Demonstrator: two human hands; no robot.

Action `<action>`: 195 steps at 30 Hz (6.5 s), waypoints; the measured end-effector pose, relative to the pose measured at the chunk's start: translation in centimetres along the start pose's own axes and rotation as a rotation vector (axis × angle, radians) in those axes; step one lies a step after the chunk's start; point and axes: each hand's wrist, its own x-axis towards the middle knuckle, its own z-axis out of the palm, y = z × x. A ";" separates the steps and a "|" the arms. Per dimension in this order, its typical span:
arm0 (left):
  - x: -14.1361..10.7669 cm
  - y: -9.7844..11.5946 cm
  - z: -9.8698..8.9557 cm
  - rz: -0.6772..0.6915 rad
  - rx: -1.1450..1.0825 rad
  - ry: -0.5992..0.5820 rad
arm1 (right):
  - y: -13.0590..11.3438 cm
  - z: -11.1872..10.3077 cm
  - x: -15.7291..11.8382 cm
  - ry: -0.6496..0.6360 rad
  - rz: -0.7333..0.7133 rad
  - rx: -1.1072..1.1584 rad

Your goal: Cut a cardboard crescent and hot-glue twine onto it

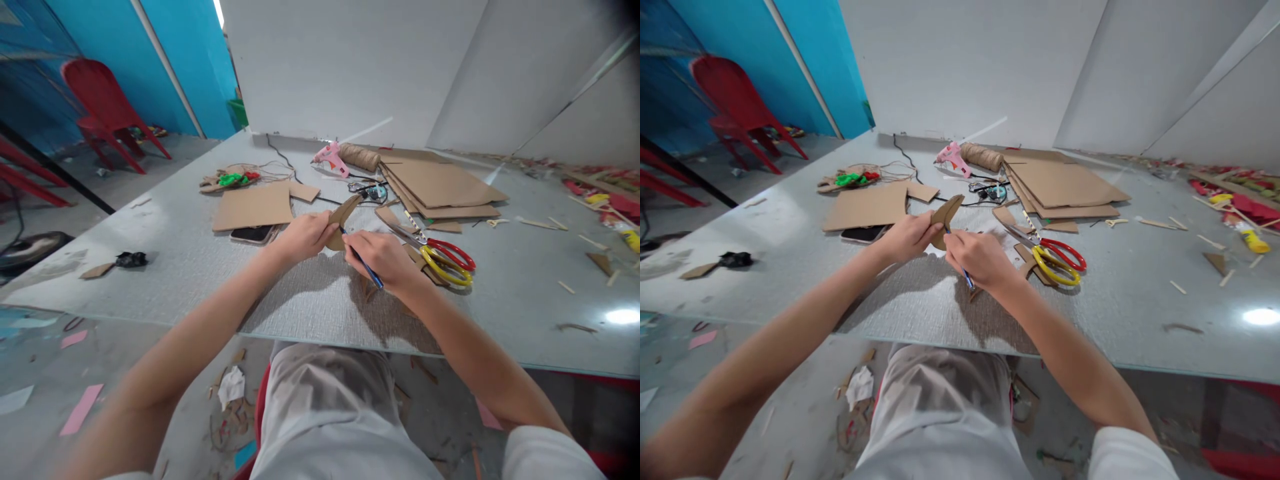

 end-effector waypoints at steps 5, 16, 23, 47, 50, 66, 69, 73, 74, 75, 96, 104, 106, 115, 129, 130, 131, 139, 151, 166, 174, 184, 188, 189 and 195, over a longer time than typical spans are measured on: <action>0.0 0.0 -0.2 -0.060 0.020 -0.037 | -0.2 -0.6 -0.2 -0.006 -0.017 -0.009; 0.2 0.5 -0.7 -0.159 0.021 -0.131 | -0.6 -1.3 -0.1 -0.030 -0.055 -0.066; 0.0 0.5 -0.7 -0.102 0.025 -0.111 | -0.5 -1.2 -0.1 -0.037 -0.049 -0.045; 0.1 0.8 -0.9 -0.097 0.139 -0.121 | 0.3 -1.6 -0.3 -0.101 -0.042 0.037; 0.1 0.8 -0.9 -0.105 0.132 -0.133 | 0.1 -1.8 -0.4 -0.124 -0.028 0.047; 0.3 1.0 -1.1 -0.086 0.130 -0.188 | 0.6 -1.0 0.0 -0.217 -0.092 -0.061; 0.3 0.9 -1.1 -0.076 0.140 -0.177 | 0.7 -0.7 0.0 -0.229 -0.110 -0.058; 0.3 0.8 -1.0 -0.095 0.133 -0.169 | 0.7 -0.3 -0.3 -0.180 -0.123 -0.098; 0.3 0.8 -1.0 -0.101 0.130 -0.167 | 0.7 -0.2 -0.4 -0.168 -0.129 -0.107; 0.4 0.8 -0.9 -0.106 0.119 -0.164 | 0.6 -0.2 -0.5 -0.161 -0.133 -0.113; 0.1 0.4 -1.1 -0.051 -0.348 0.023 | 0.5 -0.1 -0.8 0.299 0.058 0.140; 0.0 0.8 0.1 -0.075 -0.290 0.083 | -0.2 0.4 -0.7 0.289 0.267 0.385; -0.2 0.6 0.4 -0.109 -0.268 0.111 | -0.4 0.6 -0.6 0.257 0.325 0.446; -0.3 0.0 1.5 -0.205 -0.203 0.160 | -0.6 1.5 -0.5 0.230 0.371 0.509; 0.0 -0.3 1.5 -0.205 -0.222 0.164 | -0.5 0.6 -0.6 0.190 0.274 0.366; 0.0 -0.3 1.5 -0.209 -0.221 0.165 | -0.4 0.6 -0.6 0.192 0.260 0.338; 0.0 -0.3 1.5 -0.212 -0.219 0.165 | -0.4 0.7 -0.5 0.192 0.246 0.311; -0.1 -0.4 1.2 -0.193 -0.216 0.130 | -0.3 0.6 -0.7 0.133 0.152 0.210; -0.2 0.0 0.8 -0.140 -0.206 0.106 | 0.7 1.0 -0.7 0.080 0.081 0.191; 0.0 -0.5 0.8 -0.238 -0.168 0.094 | -0.1 0.4 -0.6 0.109 0.154 0.234; -0.3 -0.9 0.7 -0.235 -0.204 0.069 | 0.1 0.6 -0.6 0.052 0.107 0.194; 0.0 -0.1 0.3 -0.182 -0.209 0.040 | 0.6 1.4 -0.1 0.002 0.088 0.157; 0.2 -0.2 0.4 -0.191 -0.189 0.047 | 0.6 1.5 -0.2 0.005 0.096 0.146; 0.3 -0.2 0.4 -0.192 -0.185 0.050 | 0.6 1.5 -0.3 0.019 0.094 0.149; 0.2 0.0 0.5 -0.187 -0.171 0.054 | 0.5 1.6 -0.5 0.072 0.090 0.163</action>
